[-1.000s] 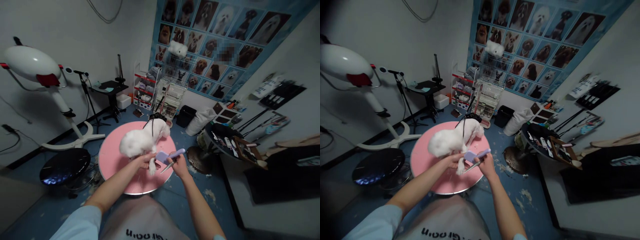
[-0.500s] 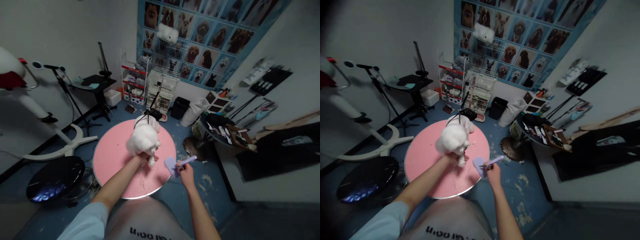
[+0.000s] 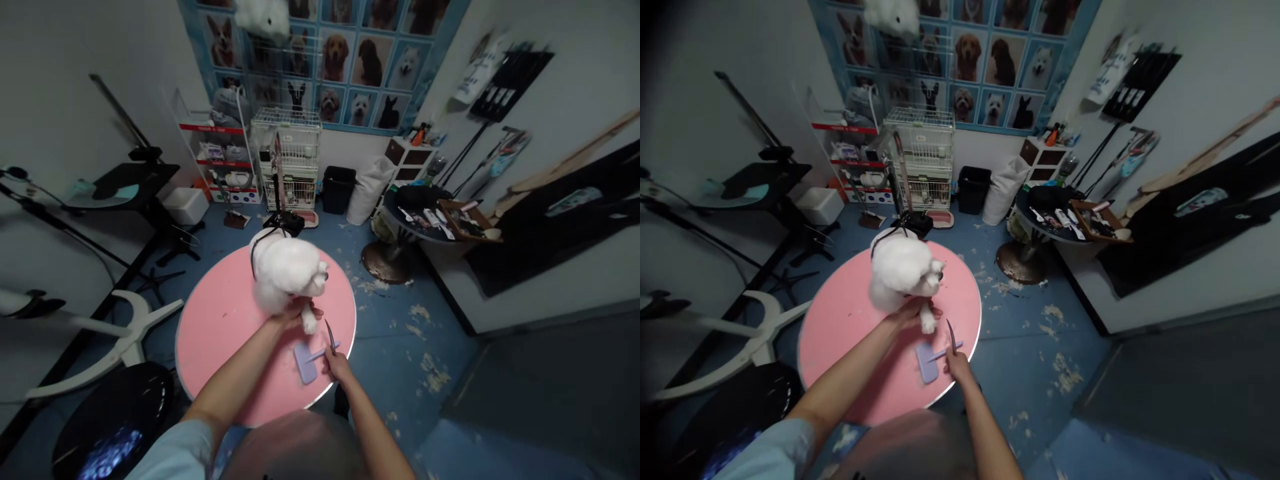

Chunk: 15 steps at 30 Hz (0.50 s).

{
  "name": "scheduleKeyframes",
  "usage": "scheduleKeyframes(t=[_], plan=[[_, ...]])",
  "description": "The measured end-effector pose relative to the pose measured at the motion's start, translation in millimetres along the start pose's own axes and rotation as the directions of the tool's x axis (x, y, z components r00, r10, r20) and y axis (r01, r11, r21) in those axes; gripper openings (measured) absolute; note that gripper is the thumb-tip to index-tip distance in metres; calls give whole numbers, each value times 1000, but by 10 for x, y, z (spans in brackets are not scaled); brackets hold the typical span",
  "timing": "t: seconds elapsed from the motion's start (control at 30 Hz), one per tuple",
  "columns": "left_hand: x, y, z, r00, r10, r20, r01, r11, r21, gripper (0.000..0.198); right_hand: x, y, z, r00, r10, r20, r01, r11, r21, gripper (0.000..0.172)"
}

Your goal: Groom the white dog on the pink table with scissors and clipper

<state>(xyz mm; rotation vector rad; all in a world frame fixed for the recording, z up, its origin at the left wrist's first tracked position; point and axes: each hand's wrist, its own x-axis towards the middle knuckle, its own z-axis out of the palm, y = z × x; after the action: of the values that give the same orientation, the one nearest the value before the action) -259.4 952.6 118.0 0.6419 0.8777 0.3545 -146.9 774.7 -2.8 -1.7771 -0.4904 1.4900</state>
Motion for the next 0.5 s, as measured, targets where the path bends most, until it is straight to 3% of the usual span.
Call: scheduleKeyframes(t=[0.1,0.23,0.37,0.5], plan=[[-6,64,12,1000,15,-17,-16,999,-46,22,-195,131,29,998,-4,58,-1,995,95,46],[-25,114,78,998,-54,-25,53,998,-29,28,-490,180,217,972,-214,96,192,962,195,52],[-48,99,108,996,-55,-65,51,996,-67,24,-619,78,343,903,-429,22,427,891,-155,29],[-138,76,51,997,81,-10,-82,990,-113,18,-648,-8,369,871,-489,52,456,763,-458,31]])
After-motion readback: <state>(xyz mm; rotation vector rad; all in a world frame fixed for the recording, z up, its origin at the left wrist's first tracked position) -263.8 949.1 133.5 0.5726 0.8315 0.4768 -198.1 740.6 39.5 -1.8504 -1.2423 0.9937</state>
